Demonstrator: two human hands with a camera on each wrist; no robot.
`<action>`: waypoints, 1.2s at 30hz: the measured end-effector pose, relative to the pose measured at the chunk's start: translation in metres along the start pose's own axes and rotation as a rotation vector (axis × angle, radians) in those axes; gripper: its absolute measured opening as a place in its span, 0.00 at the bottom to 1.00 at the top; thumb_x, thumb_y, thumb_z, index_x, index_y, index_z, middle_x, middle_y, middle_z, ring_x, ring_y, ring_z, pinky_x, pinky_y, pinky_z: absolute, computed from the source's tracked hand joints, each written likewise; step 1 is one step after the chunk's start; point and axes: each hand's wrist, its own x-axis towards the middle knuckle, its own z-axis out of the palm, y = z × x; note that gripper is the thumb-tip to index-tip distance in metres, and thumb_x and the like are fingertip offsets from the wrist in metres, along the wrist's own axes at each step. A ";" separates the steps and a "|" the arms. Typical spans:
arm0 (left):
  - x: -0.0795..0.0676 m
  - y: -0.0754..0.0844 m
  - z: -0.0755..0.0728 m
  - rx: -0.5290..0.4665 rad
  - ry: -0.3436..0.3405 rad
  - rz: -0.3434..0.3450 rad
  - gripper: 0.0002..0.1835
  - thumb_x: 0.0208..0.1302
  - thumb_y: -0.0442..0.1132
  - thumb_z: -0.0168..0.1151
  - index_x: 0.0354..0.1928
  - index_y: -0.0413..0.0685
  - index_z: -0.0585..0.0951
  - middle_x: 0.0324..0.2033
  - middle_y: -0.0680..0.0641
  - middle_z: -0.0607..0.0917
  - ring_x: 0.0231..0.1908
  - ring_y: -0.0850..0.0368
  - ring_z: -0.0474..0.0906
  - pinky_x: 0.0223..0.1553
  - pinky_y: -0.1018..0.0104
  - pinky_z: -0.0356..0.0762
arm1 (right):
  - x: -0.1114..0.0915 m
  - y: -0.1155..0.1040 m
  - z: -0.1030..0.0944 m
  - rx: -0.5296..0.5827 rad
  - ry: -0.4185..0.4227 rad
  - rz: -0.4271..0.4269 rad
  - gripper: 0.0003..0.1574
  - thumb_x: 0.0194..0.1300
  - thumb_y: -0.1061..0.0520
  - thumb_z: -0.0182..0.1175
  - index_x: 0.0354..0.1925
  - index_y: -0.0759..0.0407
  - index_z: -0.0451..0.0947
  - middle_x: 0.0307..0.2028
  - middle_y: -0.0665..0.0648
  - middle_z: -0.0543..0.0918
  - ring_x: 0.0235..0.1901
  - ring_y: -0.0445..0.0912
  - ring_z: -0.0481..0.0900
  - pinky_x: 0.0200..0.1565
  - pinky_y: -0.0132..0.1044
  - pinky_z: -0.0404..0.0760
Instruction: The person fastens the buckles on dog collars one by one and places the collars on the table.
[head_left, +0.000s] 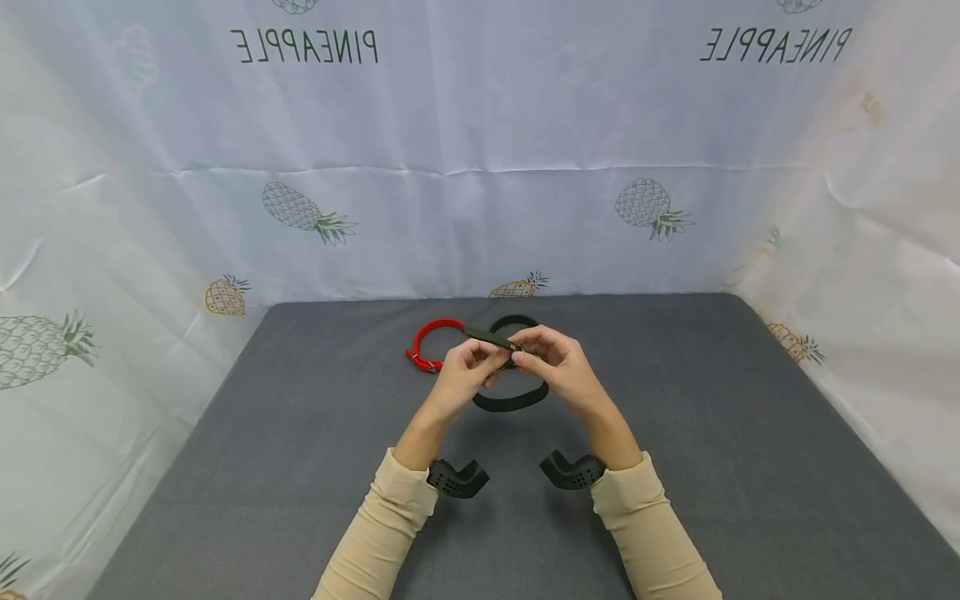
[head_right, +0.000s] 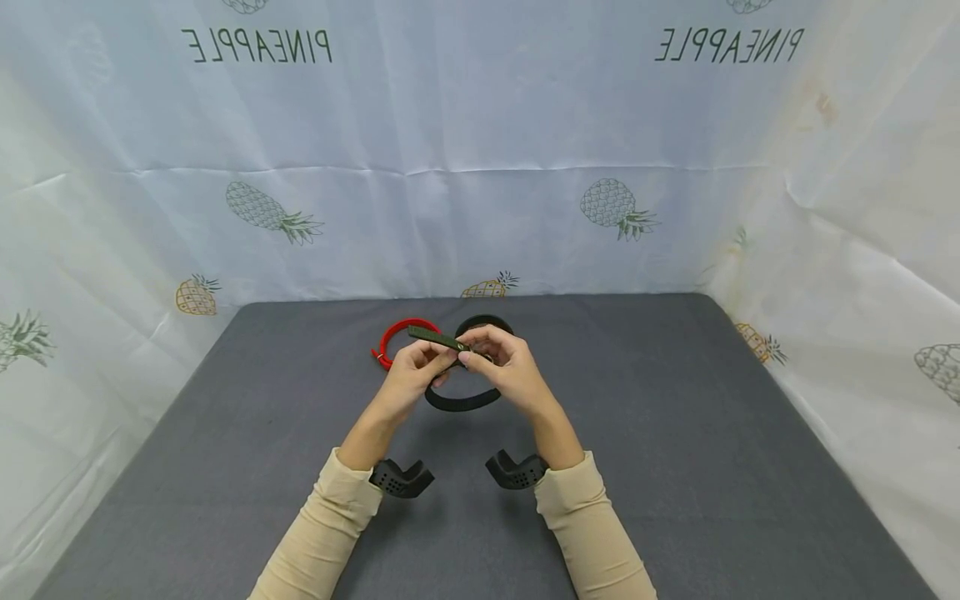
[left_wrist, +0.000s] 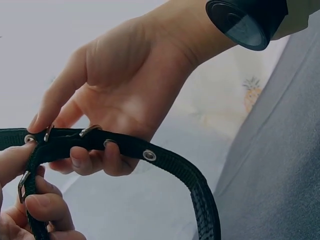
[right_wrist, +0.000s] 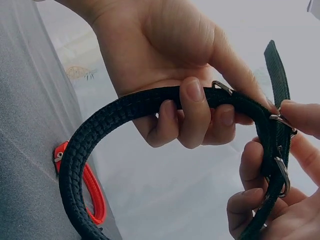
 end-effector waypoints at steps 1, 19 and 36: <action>0.000 0.000 0.000 -0.004 0.000 0.003 0.03 0.70 0.34 0.55 0.37 0.41 0.76 0.20 0.59 0.72 0.22 0.65 0.64 0.29 0.73 0.65 | 0.000 0.000 0.000 0.006 -0.004 -0.006 0.12 0.67 0.61 0.59 0.45 0.45 0.77 0.38 0.40 0.82 0.36 0.37 0.80 0.44 0.31 0.81; -0.002 0.004 -0.006 0.009 -0.048 -0.041 0.16 0.64 0.33 0.62 0.52 0.34 0.75 0.39 0.60 0.82 0.38 0.66 0.80 0.43 0.74 0.77 | 0.000 0.001 -0.003 0.026 0.002 0.042 0.04 0.72 0.61 0.51 0.42 0.57 0.73 0.33 0.42 0.79 0.30 0.36 0.77 0.36 0.28 0.77; 0.000 -0.001 -0.005 0.268 -0.011 0.131 0.13 0.57 0.30 0.69 0.44 0.37 0.79 0.43 0.35 0.84 0.38 0.69 0.80 0.43 0.75 0.78 | 0.001 -0.002 0.002 -0.097 0.030 0.159 0.15 0.76 0.59 0.42 0.50 0.70 0.68 0.39 0.43 0.74 0.39 0.37 0.71 0.45 0.33 0.71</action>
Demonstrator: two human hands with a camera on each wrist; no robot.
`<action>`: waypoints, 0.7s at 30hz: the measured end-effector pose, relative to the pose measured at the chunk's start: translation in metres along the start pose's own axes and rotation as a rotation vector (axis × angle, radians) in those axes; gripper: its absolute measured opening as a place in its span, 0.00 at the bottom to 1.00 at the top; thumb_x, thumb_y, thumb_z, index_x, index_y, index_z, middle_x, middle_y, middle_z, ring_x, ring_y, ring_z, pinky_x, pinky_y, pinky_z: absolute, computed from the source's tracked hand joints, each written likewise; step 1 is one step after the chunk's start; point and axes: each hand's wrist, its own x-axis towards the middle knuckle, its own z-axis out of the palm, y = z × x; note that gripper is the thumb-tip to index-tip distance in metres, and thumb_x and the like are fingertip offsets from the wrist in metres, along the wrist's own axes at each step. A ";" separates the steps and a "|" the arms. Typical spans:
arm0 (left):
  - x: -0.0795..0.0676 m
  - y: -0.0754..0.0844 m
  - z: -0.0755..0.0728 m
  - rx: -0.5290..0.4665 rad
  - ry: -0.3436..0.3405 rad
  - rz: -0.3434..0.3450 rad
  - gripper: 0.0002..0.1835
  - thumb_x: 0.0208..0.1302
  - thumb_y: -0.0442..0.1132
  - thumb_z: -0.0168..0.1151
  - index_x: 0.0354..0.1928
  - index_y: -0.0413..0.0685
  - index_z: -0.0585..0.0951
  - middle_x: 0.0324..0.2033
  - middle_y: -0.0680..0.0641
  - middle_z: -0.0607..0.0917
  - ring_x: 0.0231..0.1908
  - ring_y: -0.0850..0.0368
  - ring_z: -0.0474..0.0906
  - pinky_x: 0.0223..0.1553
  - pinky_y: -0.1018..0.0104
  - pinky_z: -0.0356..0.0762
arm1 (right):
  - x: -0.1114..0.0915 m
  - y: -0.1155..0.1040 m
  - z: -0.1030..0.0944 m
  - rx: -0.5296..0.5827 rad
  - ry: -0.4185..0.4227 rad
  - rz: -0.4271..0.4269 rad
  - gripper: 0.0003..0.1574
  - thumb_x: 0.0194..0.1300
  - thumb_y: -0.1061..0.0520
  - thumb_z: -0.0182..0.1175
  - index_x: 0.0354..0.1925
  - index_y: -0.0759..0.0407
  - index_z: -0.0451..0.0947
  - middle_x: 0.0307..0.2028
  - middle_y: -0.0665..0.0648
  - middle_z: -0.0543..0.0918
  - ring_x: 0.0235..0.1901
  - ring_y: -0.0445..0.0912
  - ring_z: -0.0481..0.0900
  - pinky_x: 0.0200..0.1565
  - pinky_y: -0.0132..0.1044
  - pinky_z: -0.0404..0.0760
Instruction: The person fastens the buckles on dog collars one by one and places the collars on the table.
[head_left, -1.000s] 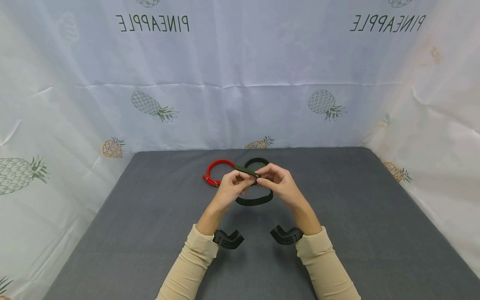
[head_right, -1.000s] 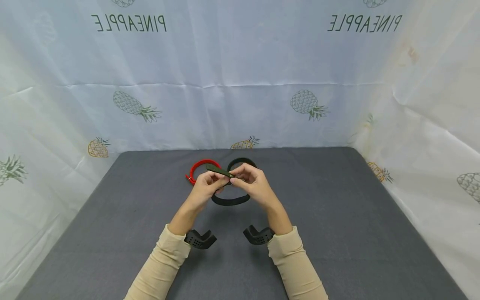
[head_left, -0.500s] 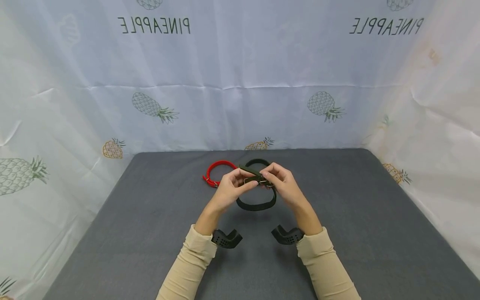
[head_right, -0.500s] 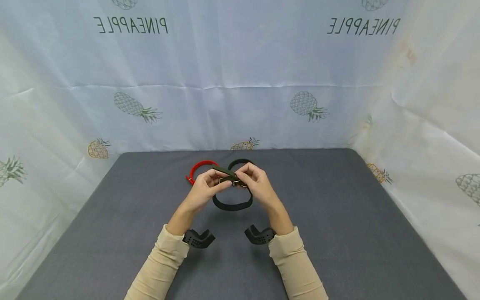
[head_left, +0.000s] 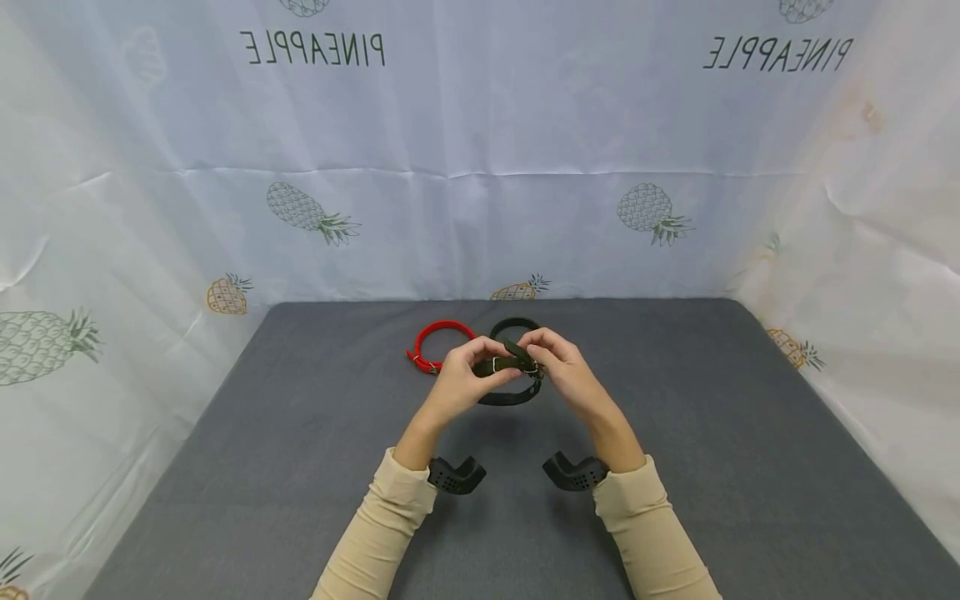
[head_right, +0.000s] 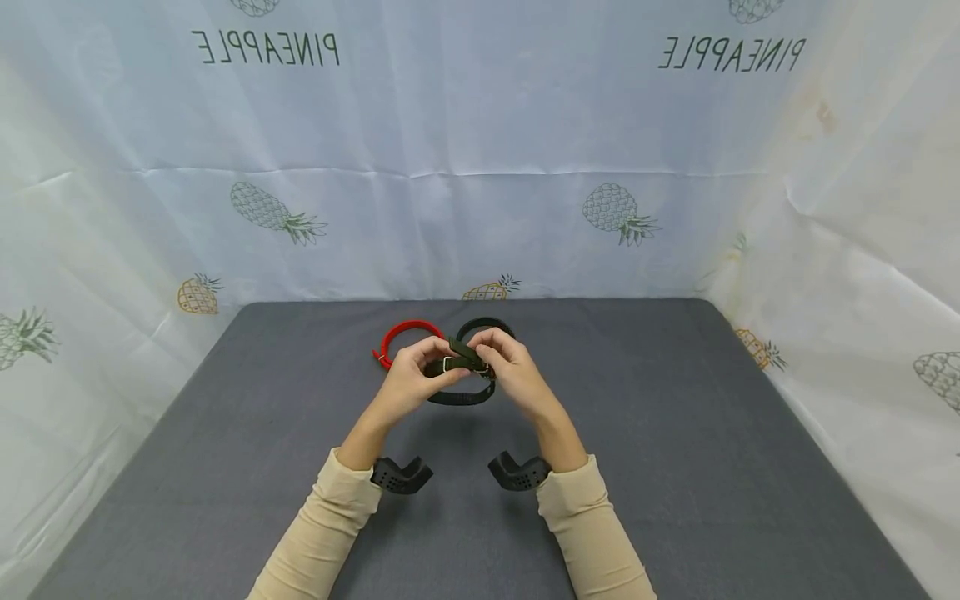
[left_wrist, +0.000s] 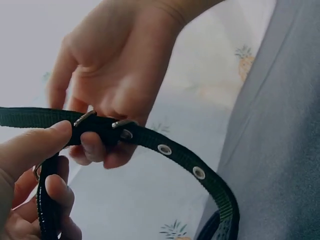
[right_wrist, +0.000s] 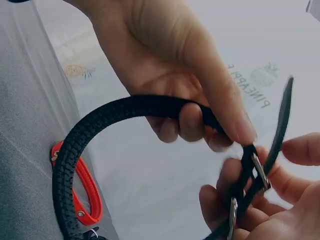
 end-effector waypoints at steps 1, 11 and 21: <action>0.000 -0.001 0.001 0.019 0.005 0.012 0.14 0.56 0.31 0.69 0.44 0.37 0.79 0.43 0.36 0.85 0.39 0.66 0.80 0.44 0.74 0.78 | 0.000 0.000 0.001 -0.011 0.002 0.009 0.16 0.76 0.57 0.42 0.49 0.69 0.68 0.39 0.45 0.73 0.38 0.38 0.70 0.44 0.33 0.70; 0.000 -0.001 0.001 0.072 0.012 -0.012 0.19 0.58 0.34 0.68 0.53 0.42 0.78 0.51 0.39 0.83 0.52 0.47 0.79 0.53 0.65 0.78 | 0.003 -0.002 0.004 0.087 0.074 0.071 0.18 0.78 0.54 0.39 0.45 0.70 0.65 0.37 0.49 0.70 0.35 0.39 0.71 0.40 0.31 0.75; 0.000 -0.003 0.000 0.064 -0.009 -0.006 0.16 0.60 0.35 0.68 0.50 0.42 0.81 0.44 0.38 0.85 0.38 0.53 0.81 0.38 0.74 0.77 | 0.003 0.000 0.003 0.113 0.136 0.056 0.16 0.77 0.54 0.43 0.39 0.66 0.67 0.34 0.48 0.70 0.32 0.40 0.72 0.39 0.30 0.76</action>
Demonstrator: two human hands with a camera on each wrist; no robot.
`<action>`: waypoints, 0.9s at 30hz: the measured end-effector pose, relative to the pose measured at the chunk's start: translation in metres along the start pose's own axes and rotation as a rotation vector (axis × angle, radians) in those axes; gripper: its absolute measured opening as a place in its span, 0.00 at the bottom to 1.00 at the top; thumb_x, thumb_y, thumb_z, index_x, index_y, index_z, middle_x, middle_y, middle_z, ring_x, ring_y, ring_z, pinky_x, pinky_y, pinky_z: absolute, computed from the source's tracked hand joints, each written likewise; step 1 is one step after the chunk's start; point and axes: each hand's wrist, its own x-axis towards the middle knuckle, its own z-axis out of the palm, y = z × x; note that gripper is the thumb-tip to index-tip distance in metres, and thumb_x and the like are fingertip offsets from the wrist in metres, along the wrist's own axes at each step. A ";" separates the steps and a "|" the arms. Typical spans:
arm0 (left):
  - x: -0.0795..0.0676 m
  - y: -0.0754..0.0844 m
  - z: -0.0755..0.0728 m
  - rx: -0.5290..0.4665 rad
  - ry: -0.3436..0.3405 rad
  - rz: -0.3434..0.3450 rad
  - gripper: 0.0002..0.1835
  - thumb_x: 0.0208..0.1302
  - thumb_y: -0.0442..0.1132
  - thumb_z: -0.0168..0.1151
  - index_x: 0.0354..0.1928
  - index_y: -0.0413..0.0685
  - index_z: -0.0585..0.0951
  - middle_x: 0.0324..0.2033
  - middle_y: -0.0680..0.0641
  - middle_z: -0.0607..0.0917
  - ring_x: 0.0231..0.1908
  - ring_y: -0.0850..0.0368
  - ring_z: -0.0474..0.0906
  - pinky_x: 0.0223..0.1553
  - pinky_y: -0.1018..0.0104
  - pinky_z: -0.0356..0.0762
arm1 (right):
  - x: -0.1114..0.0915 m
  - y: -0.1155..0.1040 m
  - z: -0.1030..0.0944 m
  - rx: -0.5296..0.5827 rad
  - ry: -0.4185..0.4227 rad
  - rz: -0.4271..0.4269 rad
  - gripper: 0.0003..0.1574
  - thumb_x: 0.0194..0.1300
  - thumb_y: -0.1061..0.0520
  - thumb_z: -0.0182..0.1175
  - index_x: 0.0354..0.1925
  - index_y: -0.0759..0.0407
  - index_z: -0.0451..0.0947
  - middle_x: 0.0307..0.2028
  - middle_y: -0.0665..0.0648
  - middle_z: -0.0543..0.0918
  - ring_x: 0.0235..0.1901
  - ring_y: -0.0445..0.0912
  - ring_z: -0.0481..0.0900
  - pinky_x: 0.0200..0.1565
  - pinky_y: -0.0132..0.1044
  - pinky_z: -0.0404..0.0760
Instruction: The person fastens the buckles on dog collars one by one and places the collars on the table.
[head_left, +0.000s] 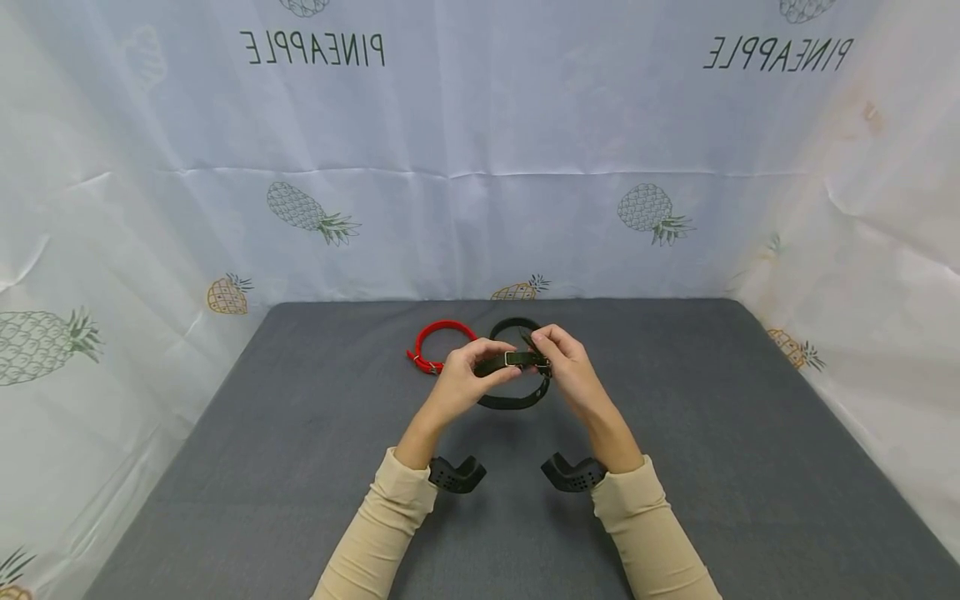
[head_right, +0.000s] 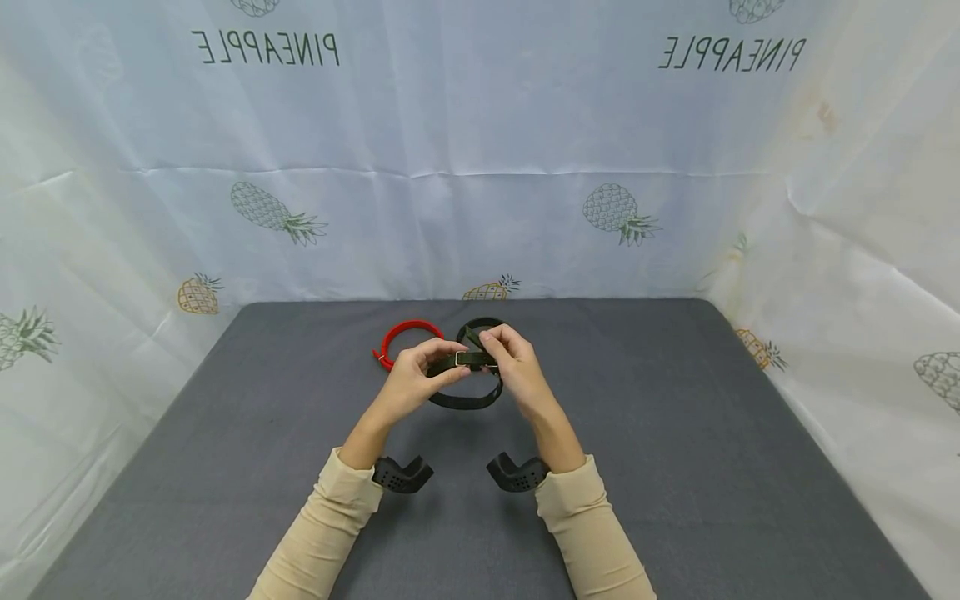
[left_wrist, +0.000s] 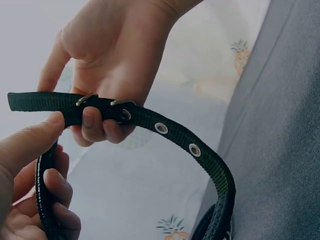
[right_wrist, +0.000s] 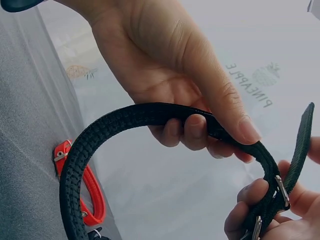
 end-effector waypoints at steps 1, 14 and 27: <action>0.000 0.000 0.000 -0.004 0.000 0.008 0.16 0.59 0.35 0.68 0.50 0.42 0.81 0.43 0.38 0.85 0.37 0.56 0.81 0.37 0.74 0.77 | 0.000 0.000 0.000 0.003 0.003 -0.003 0.15 0.77 0.54 0.43 0.38 0.64 0.67 0.33 0.47 0.70 0.32 0.40 0.72 0.39 0.31 0.76; 0.000 0.001 0.004 -0.030 0.049 0.119 0.14 0.57 0.31 0.68 0.47 0.38 0.83 0.43 0.38 0.83 0.38 0.68 0.76 0.40 0.75 0.78 | -0.001 -0.001 0.001 0.026 -0.023 -0.048 0.10 0.75 0.54 0.48 0.32 0.51 0.68 0.33 0.45 0.72 0.34 0.39 0.71 0.40 0.32 0.74; 0.001 0.000 0.001 -0.035 0.076 0.154 0.16 0.55 0.29 0.68 0.47 0.33 0.83 0.42 0.35 0.83 0.39 0.70 0.77 0.42 0.75 0.80 | -0.003 0.000 0.002 0.047 -0.061 -0.093 0.12 0.73 0.59 0.50 0.29 0.52 0.66 0.35 0.45 0.72 0.32 0.38 0.70 0.39 0.30 0.73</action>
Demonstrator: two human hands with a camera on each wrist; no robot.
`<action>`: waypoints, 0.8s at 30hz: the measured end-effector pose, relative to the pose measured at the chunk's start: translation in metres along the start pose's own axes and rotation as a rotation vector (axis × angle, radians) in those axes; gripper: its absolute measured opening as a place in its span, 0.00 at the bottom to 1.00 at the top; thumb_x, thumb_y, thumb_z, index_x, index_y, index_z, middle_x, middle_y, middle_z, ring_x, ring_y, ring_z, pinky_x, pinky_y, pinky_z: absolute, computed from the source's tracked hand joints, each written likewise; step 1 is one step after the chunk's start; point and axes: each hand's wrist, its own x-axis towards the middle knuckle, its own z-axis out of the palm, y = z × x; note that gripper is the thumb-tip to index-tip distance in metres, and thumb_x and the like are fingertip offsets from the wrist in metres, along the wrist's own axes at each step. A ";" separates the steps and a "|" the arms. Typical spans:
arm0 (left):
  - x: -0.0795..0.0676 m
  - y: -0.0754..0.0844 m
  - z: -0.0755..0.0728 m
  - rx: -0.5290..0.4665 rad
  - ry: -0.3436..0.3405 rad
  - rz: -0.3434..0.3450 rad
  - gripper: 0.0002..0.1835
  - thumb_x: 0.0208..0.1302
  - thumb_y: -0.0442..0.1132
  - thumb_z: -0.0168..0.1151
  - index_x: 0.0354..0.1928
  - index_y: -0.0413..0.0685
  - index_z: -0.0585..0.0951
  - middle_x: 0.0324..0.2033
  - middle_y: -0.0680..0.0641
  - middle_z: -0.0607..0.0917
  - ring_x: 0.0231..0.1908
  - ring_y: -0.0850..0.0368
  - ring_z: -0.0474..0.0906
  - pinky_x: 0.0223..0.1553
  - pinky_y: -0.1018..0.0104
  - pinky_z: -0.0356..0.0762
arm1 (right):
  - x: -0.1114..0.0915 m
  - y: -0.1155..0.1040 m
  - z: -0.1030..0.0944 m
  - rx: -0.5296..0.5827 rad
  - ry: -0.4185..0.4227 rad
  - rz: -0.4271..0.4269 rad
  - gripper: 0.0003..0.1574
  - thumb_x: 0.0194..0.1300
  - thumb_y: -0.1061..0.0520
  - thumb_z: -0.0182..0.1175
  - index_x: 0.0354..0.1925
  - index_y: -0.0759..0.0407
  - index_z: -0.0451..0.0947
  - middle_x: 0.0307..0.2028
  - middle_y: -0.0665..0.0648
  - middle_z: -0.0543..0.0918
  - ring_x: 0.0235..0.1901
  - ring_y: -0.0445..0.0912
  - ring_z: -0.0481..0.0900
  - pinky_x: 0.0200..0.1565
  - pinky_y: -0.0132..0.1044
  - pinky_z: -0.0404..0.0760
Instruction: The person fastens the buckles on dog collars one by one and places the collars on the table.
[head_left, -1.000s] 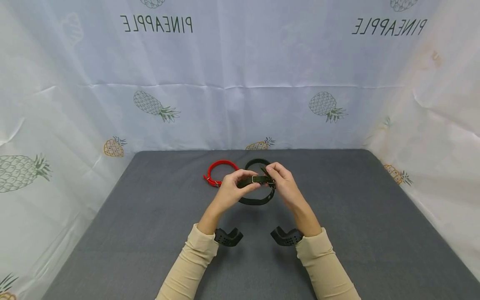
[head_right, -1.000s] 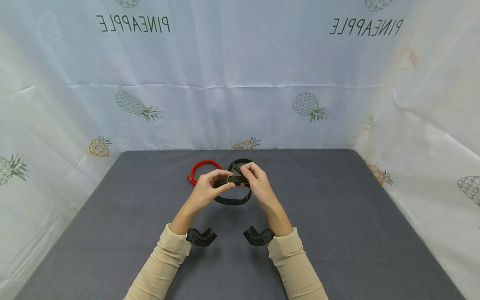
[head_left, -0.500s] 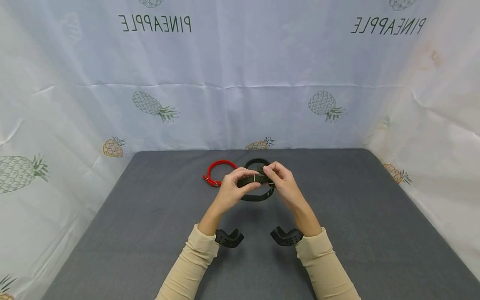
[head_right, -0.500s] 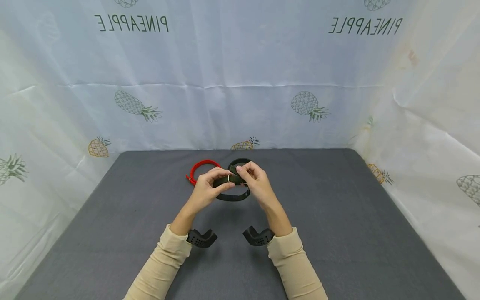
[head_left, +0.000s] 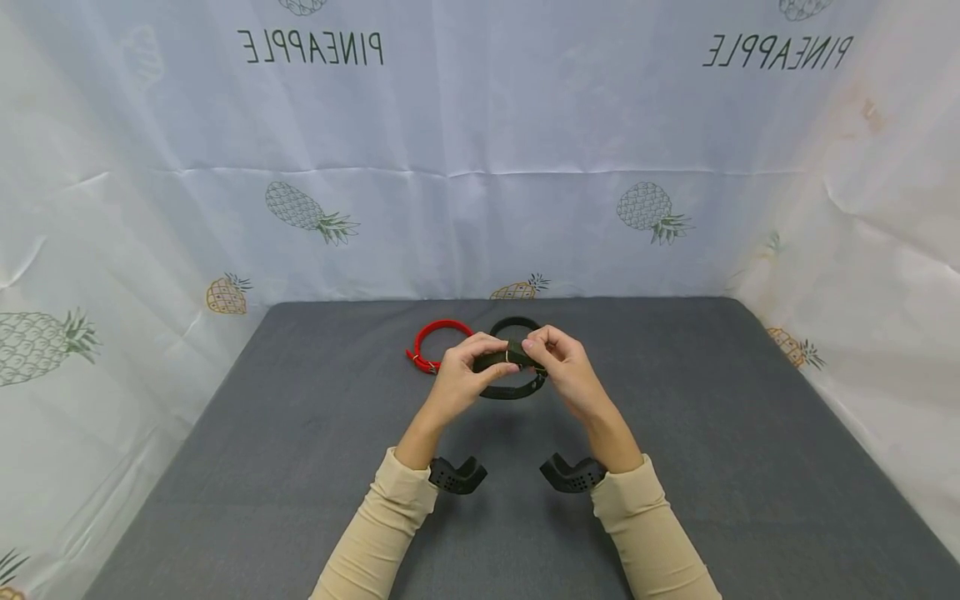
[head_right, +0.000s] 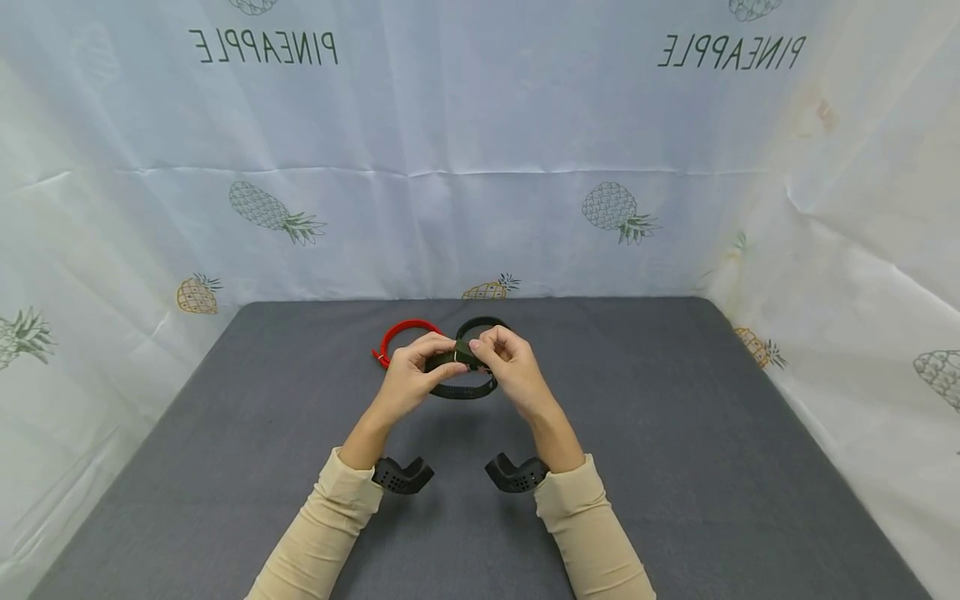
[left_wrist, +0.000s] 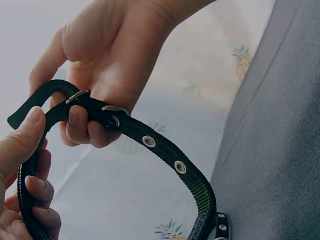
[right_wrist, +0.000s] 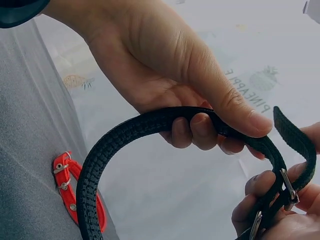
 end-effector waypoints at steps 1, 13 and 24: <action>0.000 0.000 0.000 0.006 0.002 0.002 0.16 0.55 0.29 0.68 0.47 0.34 0.83 0.42 0.35 0.83 0.40 0.70 0.77 0.42 0.75 0.80 | 0.000 0.000 0.000 0.002 0.001 -0.002 0.12 0.73 0.60 0.50 0.29 0.52 0.66 0.36 0.46 0.71 0.32 0.38 0.70 0.39 0.30 0.73; 0.000 0.001 -0.002 0.029 -0.006 0.027 0.16 0.56 0.31 0.67 0.48 0.36 0.84 0.43 0.37 0.84 0.44 0.61 0.79 0.45 0.73 0.80 | -0.001 0.002 0.001 0.010 -0.008 -0.036 0.14 0.71 0.58 0.54 0.28 0.53 0.63 0.37 0.47 0.69 0.33 0.36 0.70 0.37 0.28 0.73; 0.001 -0.001 -0.005 0.040 -0.013 0.040 0.16 0.58 0.35 0.67 0.49 0.37 0.84 0.42 0.37 0.85 0.43 0.65 0.77 0.43 0.73 0.78 | -0.001 0.000 0.001 0.013 -0.047 -0.047 0.15 0.71 0.64 0.49 0.27 0.54 0.61 0.34 0.47 0.67 0.33 0.38 0.68 0.37 0.30 0.72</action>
